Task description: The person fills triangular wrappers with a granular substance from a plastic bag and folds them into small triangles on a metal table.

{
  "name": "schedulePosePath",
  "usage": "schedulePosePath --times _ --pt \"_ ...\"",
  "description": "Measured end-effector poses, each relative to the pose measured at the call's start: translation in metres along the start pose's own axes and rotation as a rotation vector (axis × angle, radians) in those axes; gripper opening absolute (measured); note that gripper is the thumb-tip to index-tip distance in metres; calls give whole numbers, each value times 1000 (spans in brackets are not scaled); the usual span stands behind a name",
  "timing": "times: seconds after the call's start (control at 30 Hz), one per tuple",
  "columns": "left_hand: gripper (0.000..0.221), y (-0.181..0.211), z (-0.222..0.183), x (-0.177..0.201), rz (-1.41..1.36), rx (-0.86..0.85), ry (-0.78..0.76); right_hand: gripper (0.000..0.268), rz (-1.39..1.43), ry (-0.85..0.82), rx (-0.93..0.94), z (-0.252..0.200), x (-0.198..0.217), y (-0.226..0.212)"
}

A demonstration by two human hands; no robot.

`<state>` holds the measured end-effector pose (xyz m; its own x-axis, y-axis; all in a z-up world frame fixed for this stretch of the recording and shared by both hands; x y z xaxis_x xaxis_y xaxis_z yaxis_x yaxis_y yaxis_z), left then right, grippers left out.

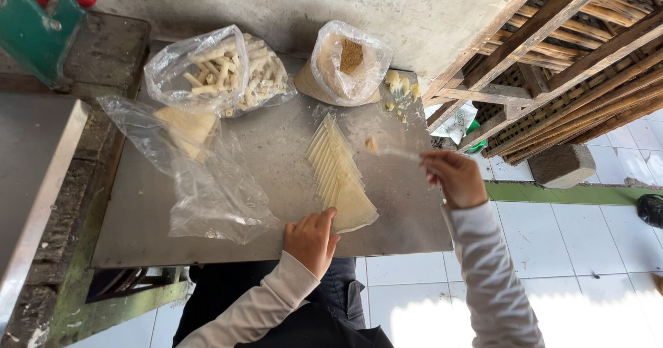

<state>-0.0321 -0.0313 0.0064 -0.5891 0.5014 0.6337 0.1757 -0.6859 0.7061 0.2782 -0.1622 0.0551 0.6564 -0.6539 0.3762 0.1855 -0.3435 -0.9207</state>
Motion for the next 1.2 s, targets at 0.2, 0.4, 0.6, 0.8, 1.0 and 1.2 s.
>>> schedulePosePath --times 0.2,0.4,0.6,0.8,1.0,1.2 --pt "46 1 -2 -6 30 -6 40 15 30 -246 -3 -45 -30 72" --pt "43 7 -11 -8 201 -105 136 16 0 -232 49 -59 -47 86" --pt "44 14 -16 -6 254 -177 265 15 -62 -175 204 -61 -55 67" --pt "51 13 -23 -3 128 -88 249 14 -100 -138 271 -61 -55 58" --pt "51 15 -20 -9 205 -65 253 19 -129 -58 413 -65 -44 45" --pt "52 13 -18 -19 267 -89 243 19 -305 62 564 -76 -43 25"
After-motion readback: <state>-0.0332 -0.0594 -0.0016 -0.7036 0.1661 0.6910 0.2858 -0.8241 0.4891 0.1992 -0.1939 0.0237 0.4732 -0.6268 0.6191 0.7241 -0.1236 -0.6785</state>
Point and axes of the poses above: each hand's wrist, its own z-axis towards the middle knuckle, its own x-axis out of the back of the hand, y = z × x, the point moved 6 cm from there along z, towards the middle knuckle, and after that the axes turned 10 degrees about -z, right-handed, at the moved point
